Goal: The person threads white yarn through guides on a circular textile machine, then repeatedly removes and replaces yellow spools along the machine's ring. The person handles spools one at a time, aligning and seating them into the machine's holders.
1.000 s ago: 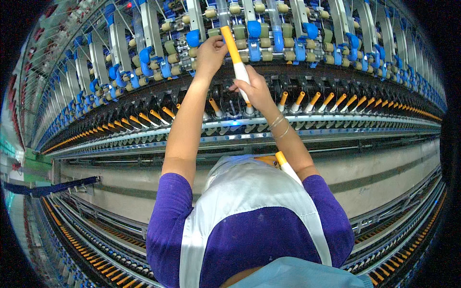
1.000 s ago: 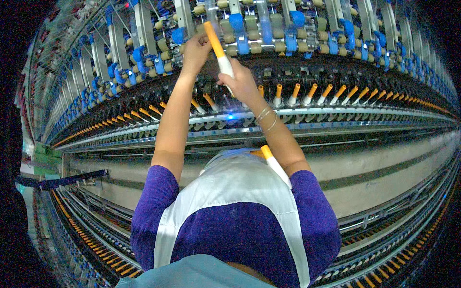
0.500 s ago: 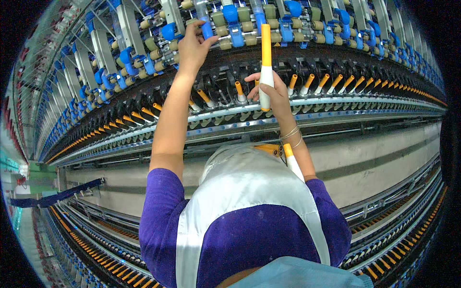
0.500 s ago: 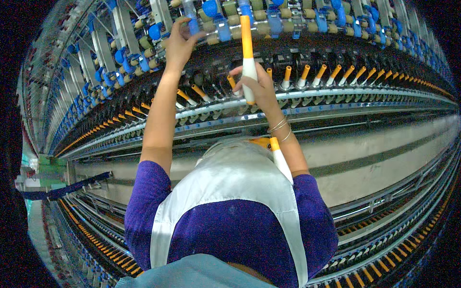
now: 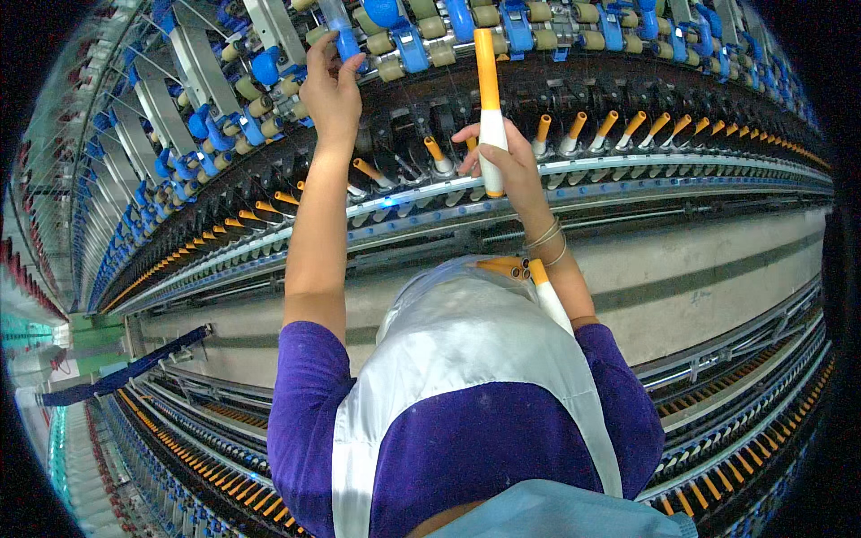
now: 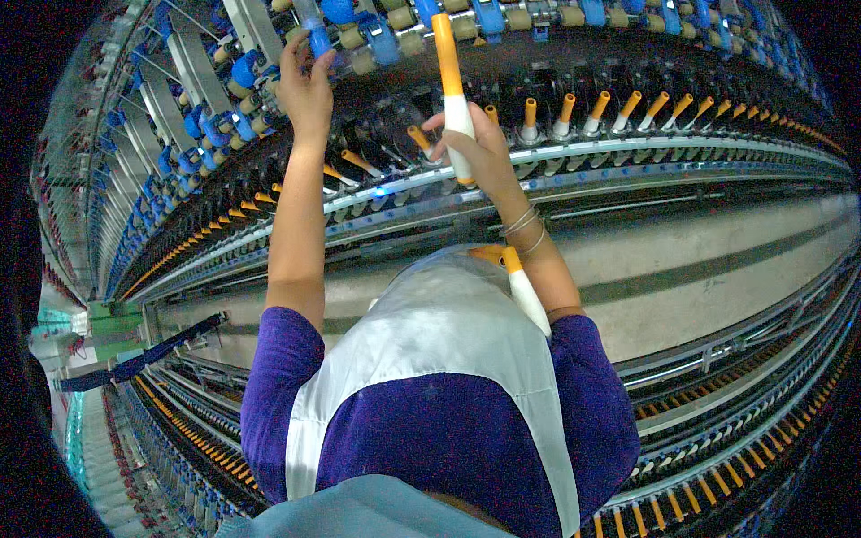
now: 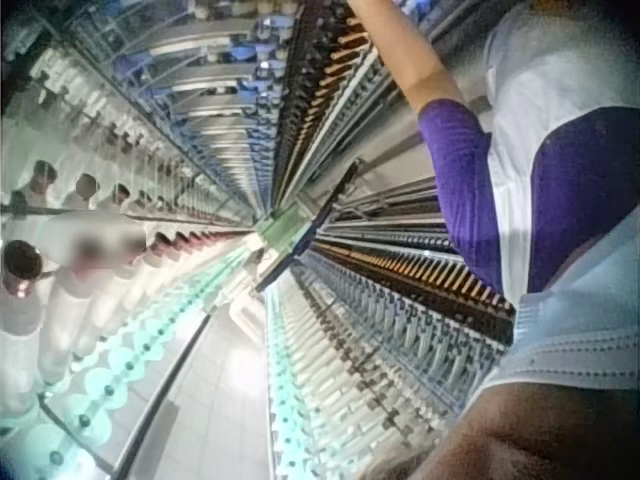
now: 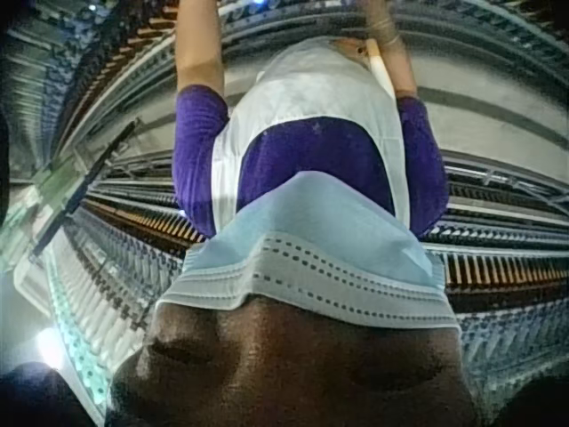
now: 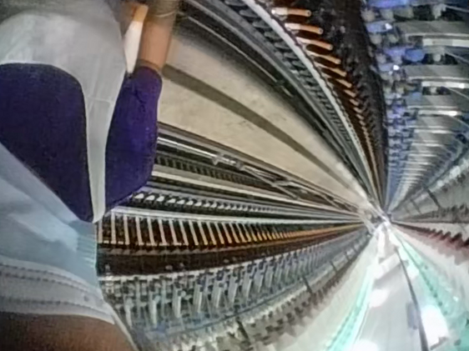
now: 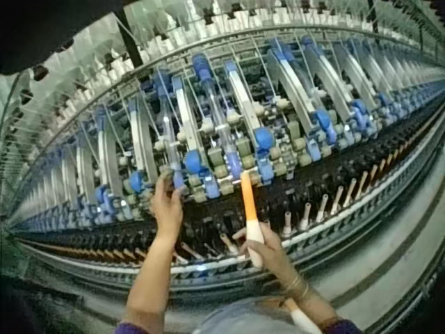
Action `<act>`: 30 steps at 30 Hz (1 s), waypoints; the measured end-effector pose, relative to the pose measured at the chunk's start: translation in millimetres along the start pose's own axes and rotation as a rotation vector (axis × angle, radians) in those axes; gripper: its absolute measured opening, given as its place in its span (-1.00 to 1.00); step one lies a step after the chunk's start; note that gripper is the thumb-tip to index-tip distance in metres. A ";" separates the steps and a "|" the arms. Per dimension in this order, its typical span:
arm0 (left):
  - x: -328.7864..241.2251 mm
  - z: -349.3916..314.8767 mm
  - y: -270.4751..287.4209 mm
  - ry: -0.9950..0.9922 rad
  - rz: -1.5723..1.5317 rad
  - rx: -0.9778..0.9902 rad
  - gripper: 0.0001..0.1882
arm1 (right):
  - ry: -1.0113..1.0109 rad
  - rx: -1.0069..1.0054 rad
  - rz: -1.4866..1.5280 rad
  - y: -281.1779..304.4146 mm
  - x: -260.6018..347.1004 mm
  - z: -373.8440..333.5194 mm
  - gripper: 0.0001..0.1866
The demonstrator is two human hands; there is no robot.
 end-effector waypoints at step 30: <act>-4.1 -71.8 73.6 1.102 -1.068 0.055 -0.68 | -0.357 0.450 -0.196 -95.9 -24.2 -18.8 -0.58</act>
Point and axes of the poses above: each hand's wrist, its own z-axis towards the middle knuckle, its own y-axis out of the back of the hand, x = y × z, the point moved 1 cm from there along z, towards the middle knuckle, and after that the axes turned 14 degrees about -x, right-handed, at the moved point
